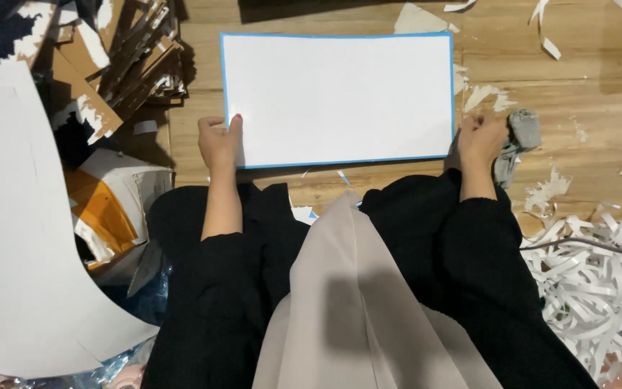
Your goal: Manually assembling folders by aligning white adhesive sheets onto blue folder covers and smoothing them with a scraper tool.
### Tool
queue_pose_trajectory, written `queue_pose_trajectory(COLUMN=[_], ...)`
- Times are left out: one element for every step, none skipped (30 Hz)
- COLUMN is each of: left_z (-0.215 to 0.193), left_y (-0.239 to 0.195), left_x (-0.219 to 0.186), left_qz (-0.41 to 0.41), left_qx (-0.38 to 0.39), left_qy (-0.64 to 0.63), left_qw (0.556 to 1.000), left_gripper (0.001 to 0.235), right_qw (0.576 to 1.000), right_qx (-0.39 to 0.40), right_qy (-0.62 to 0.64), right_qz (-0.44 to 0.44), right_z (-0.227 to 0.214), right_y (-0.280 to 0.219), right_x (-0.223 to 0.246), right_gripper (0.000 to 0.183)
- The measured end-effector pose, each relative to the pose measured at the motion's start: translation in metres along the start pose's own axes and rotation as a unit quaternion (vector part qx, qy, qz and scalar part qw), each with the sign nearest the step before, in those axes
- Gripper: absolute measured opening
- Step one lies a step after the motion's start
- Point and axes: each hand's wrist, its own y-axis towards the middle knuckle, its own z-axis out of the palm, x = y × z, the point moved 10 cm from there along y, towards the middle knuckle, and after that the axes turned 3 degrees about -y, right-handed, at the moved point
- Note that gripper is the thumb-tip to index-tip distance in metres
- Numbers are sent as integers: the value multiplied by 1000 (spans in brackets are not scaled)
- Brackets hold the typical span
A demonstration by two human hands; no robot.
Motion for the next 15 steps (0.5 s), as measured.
queue_pose_trajectory(left_z=[7,14,21,21,20,17,17,16,15,13,12,9,9,12,14], left_y=[9,19,29,23,17,11,8,6,5,1,-2,-5,-5,-4,-3], left_x=[9,18,28,19,11,4,0,-3,-6,-11,-15,-19,-16,-19,-22], left_qz=[2,-6,-14,-12,-7,-3,-4,-5,-5,-8,-13,-19,-22,2,25], left_qx=[6,20,33,35,33,30,31,31,31,28,28,28,25,25,26], left_qy=[1,48,94,93,99,105,104,109,114,113,123,133,133,176,219], left_qw=[1000,999,995,995,995,994,994,994,993,993,992,990,991,984,975], left_gripper=[37,40,44,44,40,37,37,37,37,37,36,34,34,39,44], right_qw=[1000,998,994,993,992,991,991,991,988,988,988,922,923,976,980], right_qx=[-2,-22,-42,-44,-22,2,2,40,79,80,20,-35,-32,-82,-123], right_qy=[-4,-42,-79,-80,-95,-108,-109,-121,-133,-132,70,268,269,187,98], right_qz=[5,37,68,70,75,79,78,33,-13,-17,134,277,274,79,-123], right_z=[3,4,4,-5,-9,-12,-5,12,28,17,-6,-15,-24,-56,-79], right_y=[9,20,29,33,36,39,40,43,44,46,46,35,30,40,33], right_x=[-15,-33,-50,-52,-55,-56,-71,-77,-82,-67,-81,-93,-77,-28,28], right_gripper=[15,18,26,26,36,46,46,40,37,37,13,15,15,12,37])
